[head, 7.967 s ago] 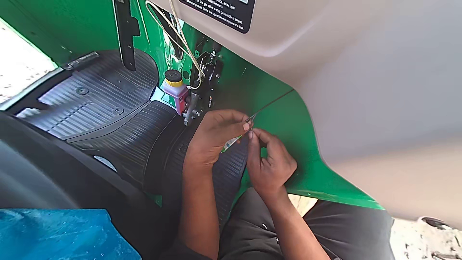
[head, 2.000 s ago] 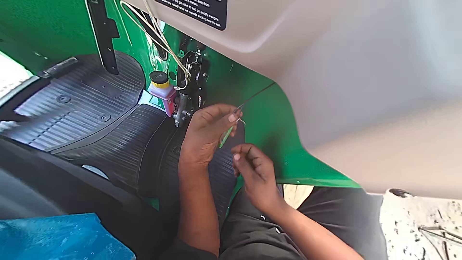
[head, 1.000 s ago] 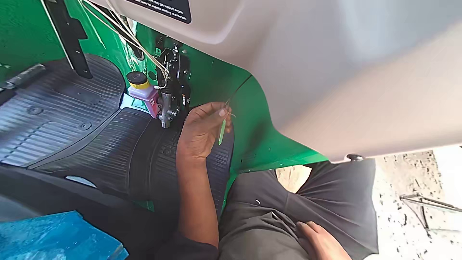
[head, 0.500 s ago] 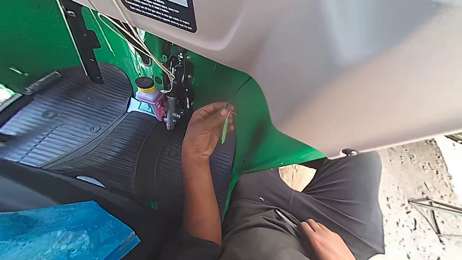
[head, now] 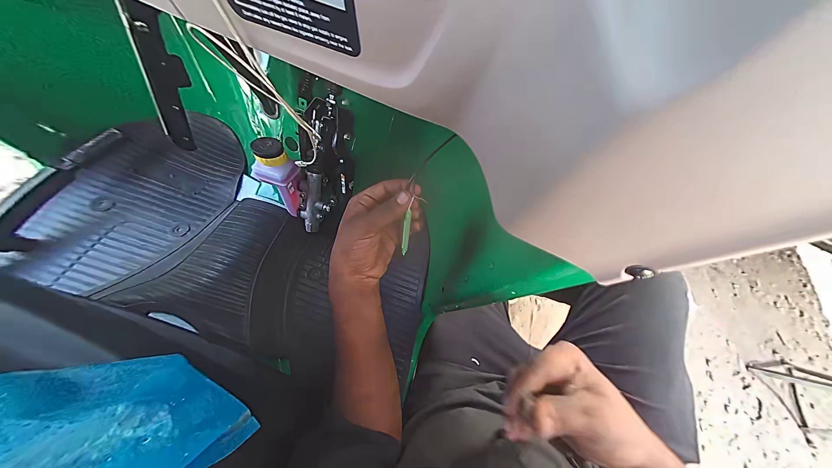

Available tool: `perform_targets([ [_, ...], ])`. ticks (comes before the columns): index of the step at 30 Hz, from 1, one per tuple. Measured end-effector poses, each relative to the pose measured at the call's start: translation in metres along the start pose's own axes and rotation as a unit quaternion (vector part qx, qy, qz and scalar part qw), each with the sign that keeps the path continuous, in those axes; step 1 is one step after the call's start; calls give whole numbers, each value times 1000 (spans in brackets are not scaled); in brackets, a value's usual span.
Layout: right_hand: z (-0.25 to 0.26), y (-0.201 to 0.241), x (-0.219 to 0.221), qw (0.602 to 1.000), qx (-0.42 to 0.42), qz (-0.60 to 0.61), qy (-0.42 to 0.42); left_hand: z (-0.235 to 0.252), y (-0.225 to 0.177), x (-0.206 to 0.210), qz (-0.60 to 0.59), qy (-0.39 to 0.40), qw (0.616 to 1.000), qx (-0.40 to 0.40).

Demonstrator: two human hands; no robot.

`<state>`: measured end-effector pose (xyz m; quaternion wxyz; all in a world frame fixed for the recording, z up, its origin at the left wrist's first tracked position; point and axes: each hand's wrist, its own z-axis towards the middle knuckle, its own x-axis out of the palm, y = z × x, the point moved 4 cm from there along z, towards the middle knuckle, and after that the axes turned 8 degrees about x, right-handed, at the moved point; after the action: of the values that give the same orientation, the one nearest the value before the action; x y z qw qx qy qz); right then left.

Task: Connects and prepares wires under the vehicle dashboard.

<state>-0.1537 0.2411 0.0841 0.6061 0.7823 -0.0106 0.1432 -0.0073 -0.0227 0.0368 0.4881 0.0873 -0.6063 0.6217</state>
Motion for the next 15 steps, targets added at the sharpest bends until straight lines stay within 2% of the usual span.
perform_targets([
  [5,110,-24,28,979,-61,188,-53,4,-14,-8,0,-8,1000,18],
  [8,144,-22,39,970,-95,201,-100,11,-25,-12,11,-15,1000,23],
  [11,171,-15,33,959,-117,207,-153,19,-32,-14,6,-4,999,37],
  [15,185,-14,23,957,-120,197,-176,20,-24,-15,-26,4,999,36],
])
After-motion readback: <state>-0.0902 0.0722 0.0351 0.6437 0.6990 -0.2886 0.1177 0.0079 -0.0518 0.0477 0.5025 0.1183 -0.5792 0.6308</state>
